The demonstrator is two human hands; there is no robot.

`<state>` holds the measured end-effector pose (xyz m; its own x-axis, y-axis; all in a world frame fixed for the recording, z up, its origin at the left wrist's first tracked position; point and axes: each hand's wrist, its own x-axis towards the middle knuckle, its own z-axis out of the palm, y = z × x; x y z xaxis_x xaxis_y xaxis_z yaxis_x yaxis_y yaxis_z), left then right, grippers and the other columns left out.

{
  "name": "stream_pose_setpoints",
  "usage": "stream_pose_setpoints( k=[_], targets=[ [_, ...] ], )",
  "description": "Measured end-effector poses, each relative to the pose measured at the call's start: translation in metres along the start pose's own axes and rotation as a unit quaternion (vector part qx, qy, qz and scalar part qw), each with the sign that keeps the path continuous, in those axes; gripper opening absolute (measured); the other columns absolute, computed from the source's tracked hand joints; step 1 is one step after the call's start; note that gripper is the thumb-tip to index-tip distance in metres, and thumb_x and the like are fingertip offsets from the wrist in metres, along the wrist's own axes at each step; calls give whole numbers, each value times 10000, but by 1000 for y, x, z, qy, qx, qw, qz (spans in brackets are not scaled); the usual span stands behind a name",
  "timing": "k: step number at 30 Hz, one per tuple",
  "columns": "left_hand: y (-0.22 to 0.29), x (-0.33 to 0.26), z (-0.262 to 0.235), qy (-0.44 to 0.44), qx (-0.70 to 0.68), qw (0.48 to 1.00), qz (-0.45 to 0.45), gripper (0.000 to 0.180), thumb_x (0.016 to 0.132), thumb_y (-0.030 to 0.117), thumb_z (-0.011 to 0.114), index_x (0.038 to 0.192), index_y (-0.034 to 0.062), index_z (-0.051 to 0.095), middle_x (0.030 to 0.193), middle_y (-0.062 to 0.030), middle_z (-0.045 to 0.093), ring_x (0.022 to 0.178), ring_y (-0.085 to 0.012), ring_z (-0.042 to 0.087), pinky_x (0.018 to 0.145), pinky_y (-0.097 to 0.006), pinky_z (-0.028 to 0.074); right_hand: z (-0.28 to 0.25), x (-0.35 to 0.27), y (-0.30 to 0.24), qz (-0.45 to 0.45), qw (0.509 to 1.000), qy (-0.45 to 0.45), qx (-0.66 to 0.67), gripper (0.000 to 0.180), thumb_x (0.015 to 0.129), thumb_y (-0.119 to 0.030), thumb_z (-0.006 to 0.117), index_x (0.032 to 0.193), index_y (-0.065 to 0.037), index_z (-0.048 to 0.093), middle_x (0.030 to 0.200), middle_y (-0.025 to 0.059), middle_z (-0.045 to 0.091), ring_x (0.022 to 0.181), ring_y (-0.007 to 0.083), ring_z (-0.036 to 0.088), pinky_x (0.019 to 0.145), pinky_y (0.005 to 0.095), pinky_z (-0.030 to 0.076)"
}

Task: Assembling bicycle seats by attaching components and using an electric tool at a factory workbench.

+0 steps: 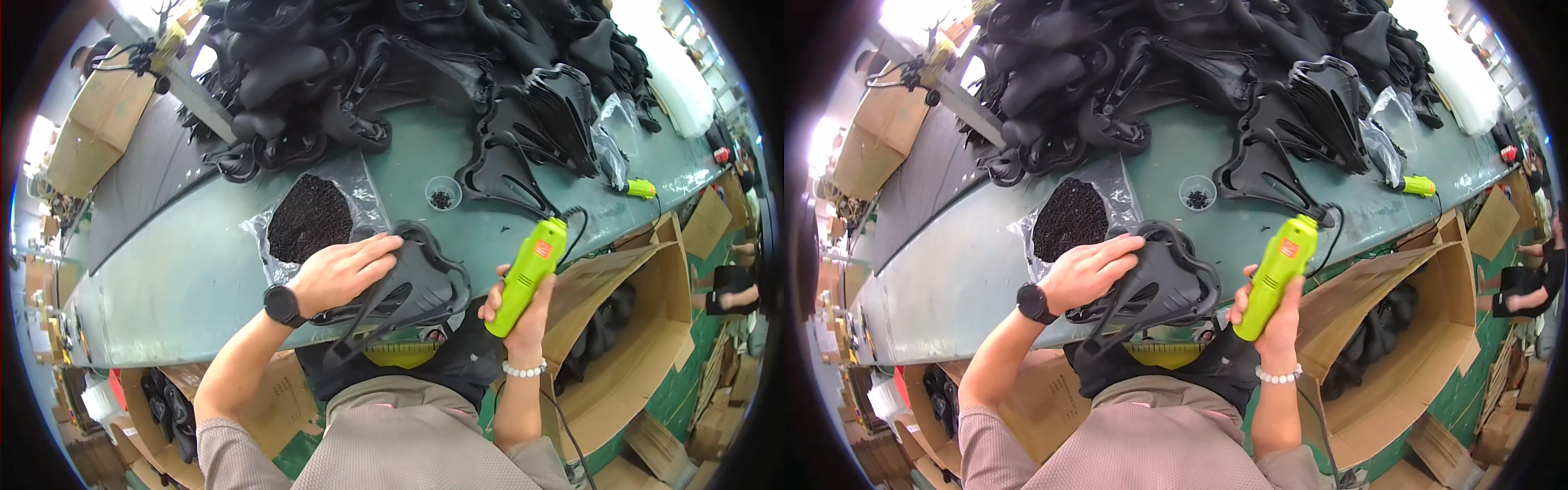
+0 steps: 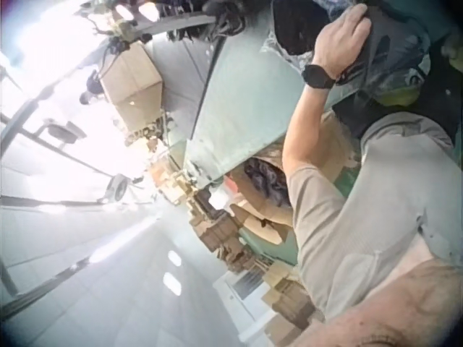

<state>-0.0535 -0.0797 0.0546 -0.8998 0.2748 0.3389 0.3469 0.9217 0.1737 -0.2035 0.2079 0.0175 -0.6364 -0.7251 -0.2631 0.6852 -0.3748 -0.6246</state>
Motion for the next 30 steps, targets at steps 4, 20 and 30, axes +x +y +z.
stream_pose_setpoints(
  k=[4,20,30],
  targets=[
    [-5,4,10,-82,-13,996,-11,223,787,53,613,1007,25,602,1414,-122,513,1239,-304,563,911,-363,552,22,23,3,10,959,56,-279,394,911,-326,688,1099,-7,554,803,68,617,582,153,596,552,288,502],
    [68,-100,-5,-1,-22,960,-278,455,740,97,733,1172,27,610,1248,-94,630,1044,-261,604,906,-387,489,65,43,16,36,707,26,-705,594,728,-377,800,1081,63,612,802,225,683,776,353,686,722,404,513],
    [57,-106,-1,-55,-40,959,-276,386,824,111,688,1200,66,610,1355,-50,579,1095,-267,567,919,-381,467,62,57,19,44,636,25,-770,673,715,-436,788,1129,59,598,826,228,690,856,396,673,773,445,512]
  ],
)
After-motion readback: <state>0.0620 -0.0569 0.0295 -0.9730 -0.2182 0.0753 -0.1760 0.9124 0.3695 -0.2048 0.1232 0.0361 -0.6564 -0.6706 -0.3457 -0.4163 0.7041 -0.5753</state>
